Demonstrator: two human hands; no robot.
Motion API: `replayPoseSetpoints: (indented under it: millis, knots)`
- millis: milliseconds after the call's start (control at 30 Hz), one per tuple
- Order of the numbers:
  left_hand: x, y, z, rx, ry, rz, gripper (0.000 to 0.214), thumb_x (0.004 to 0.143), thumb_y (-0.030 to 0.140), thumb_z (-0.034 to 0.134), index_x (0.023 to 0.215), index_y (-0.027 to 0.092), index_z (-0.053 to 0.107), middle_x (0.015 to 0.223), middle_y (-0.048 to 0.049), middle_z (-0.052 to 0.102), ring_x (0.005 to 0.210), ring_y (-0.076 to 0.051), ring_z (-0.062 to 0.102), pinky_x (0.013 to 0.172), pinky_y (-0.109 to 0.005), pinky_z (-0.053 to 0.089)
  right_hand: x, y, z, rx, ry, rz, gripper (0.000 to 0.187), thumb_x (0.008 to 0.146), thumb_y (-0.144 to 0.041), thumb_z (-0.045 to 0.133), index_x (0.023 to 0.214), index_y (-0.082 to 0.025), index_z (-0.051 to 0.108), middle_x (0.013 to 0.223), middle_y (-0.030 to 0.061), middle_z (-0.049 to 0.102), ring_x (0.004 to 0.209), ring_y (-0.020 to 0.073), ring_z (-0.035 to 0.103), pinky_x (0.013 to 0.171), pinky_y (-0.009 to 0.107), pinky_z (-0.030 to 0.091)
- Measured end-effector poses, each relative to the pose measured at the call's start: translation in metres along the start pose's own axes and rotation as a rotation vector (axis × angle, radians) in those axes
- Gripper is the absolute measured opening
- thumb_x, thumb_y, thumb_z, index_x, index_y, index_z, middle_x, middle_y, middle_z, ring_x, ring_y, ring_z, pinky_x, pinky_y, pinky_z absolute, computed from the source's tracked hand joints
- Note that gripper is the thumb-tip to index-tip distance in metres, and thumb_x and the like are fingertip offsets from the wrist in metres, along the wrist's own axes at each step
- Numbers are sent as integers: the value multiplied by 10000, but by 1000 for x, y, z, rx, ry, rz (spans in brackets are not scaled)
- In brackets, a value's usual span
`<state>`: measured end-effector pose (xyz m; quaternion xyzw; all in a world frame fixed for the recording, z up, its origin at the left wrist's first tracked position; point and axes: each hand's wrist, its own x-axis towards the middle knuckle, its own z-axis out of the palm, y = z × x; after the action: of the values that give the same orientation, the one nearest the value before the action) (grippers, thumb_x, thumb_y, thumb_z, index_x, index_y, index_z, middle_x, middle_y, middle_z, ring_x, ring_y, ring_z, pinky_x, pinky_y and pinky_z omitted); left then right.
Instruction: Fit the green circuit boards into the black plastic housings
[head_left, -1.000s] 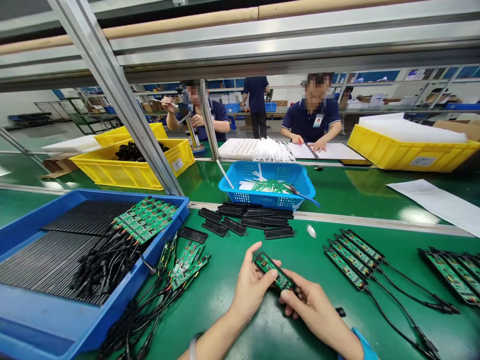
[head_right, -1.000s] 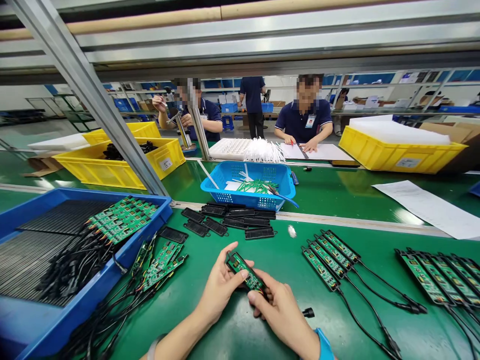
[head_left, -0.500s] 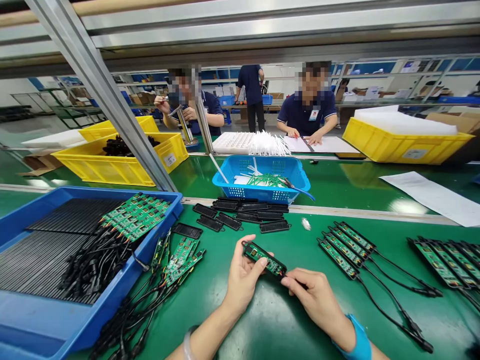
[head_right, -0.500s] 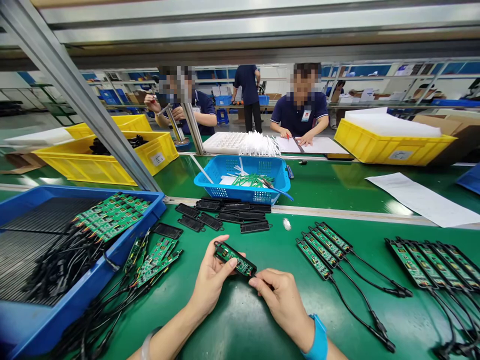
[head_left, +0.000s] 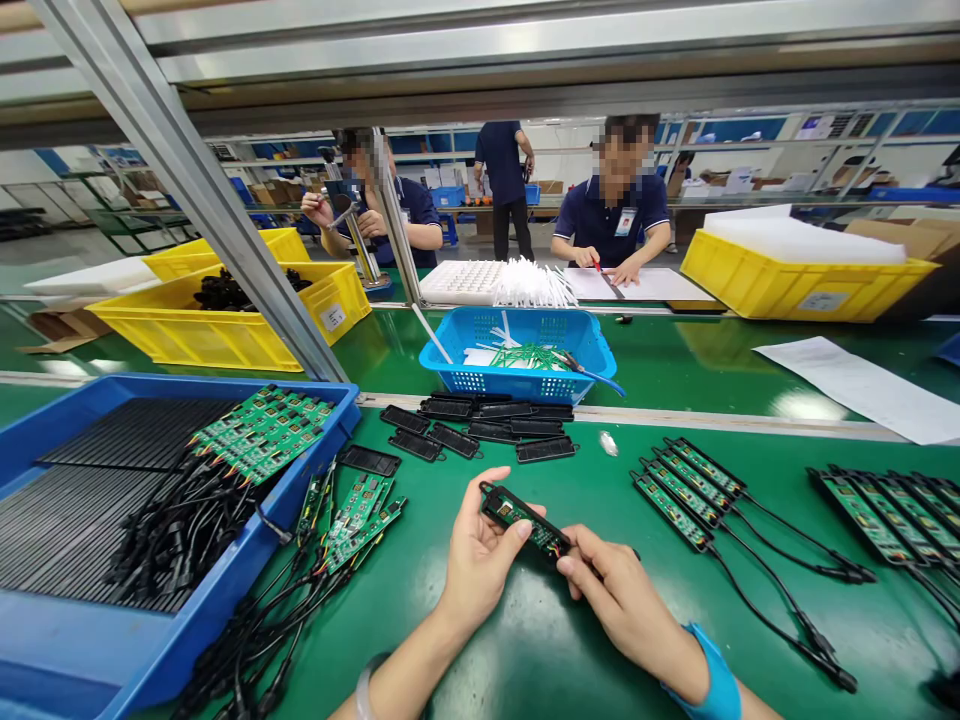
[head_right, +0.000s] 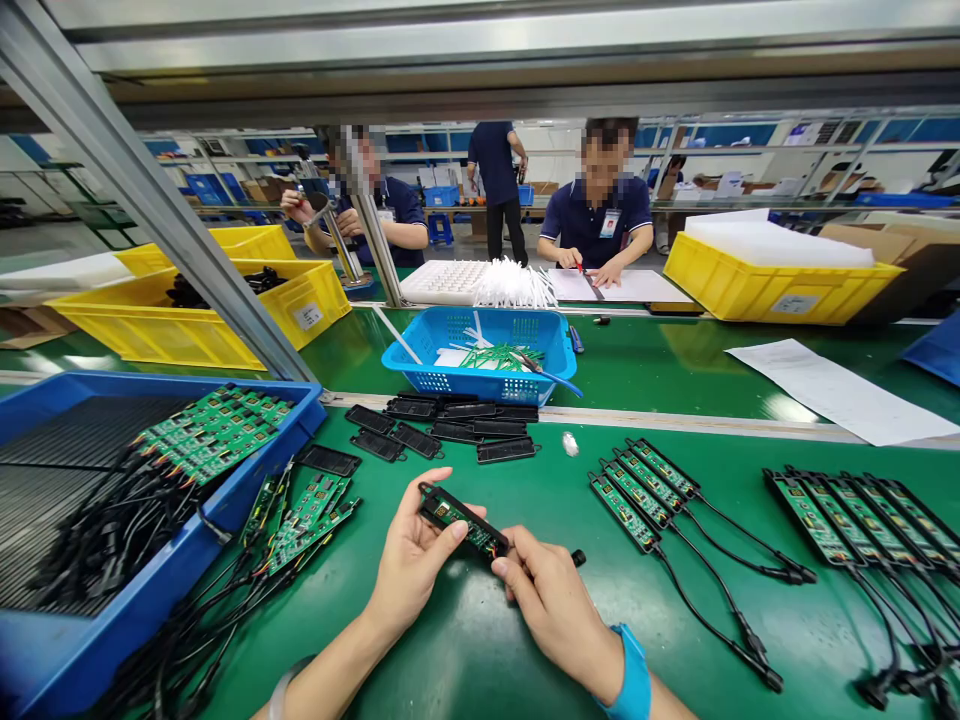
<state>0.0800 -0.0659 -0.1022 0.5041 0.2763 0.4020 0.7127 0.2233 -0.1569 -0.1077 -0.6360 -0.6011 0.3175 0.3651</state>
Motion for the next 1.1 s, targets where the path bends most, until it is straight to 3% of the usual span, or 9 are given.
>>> replayPoseSetpoints:
  millis: [133, 233, 367, 433, 533, 733, 900, 1100]
  knots:
    - [-2, -1, 1, -9, -20, 10, 508, 776, 253, 677, 1186, 220, 380, 875, -44, 703, 870, -179, 662, 831, -304, 490, 0, 0, 1, -39, 59, 13, 282, 948, -388, 343, 767, -223, 482, 550, -42, 488, 517, 137, 478, 530, 237, 341]
    - [0, 0, 0, -28, -17, -16, 542, 766, 245, 678, 1219, 215, 382, 883, -42, 697, 857, -163, 643, 804, -271, 482, 0, -2, 0, 15, 27, 35, 301, 942, -400, 369, 713, -224, 455, 526, -47, 499, 492, 126, 471, 506, 227, 334]
    - [5, 0, -3, -89, -39, -259, 558, 765, 245, 607, 1274, 191, 386, 793, -29, 676, 603, -117, 583, 523, -200, 452, -3, -8, -3, 35, -74, -4, 294, 889, -409, 508, 677, -206, 517, 565, -35, 549, 515, 114, 494, 496, 214, 350]
    - [6, -3, -4, -83, -103, -416, 563, 728, 226, 581, 1264, 179, 416, 702, -2, 643, 466, -89, 516, 399, -172, 380, -4, -7, -4, -21, -7, -55, 259, 887, -394, 524, 723, -202, 579, 621, -16, 577, 550, 122, 509, 518, 221, 378]
    - [5, -7, -3, 24, -269, -560, 601, 652, 159, 578, 1239, 172, 449, 671, 16, 620, 392, -64, 472, 322, -145, 336, -3, 0, -3, -135, 136, -161, 211, 926, -332, 470, 954, -206, 637, 744, 26, 622, 629, 146, 560, 579, 246, 436]
    - [1, -12, 0, 155, -415, -532, 589, 660, 127, 587, 1236, 166, 469, 611, 65, 522, 318, -19, 394, 275, -119, 318, -3, 13, 3, -418, 163, -339, 293, 958, -250, 402, 1146, -228, 626, 846, 61, 632, 725, 158, 604, 636, 265, 482]
    - [1, -15, -1, 182, -434, -544, 598, 673, 134, 587, 1249, 151, 427, 575, 93, 481, 298, -22, 412, 267, -111, 329, -3, 13, 0, -564, 184, -450, 276, 964, -229, 406, 1023, -204, 674, 779, 48, 655, 660, 142, 593, 594, 255, 457]
    - [1, -10, 1, 155, -437, -584, 562, 666, 144, 577, 1213, 148, 445, 567, 96, 479, 280, -22, 390, 257, -119, 335, -2, 15, -1, -496, 199, -468, 240, 952, -220, 435, 931, -214, 674, 767, 40, 668, 672, 144, 605, 612, 262, 452]
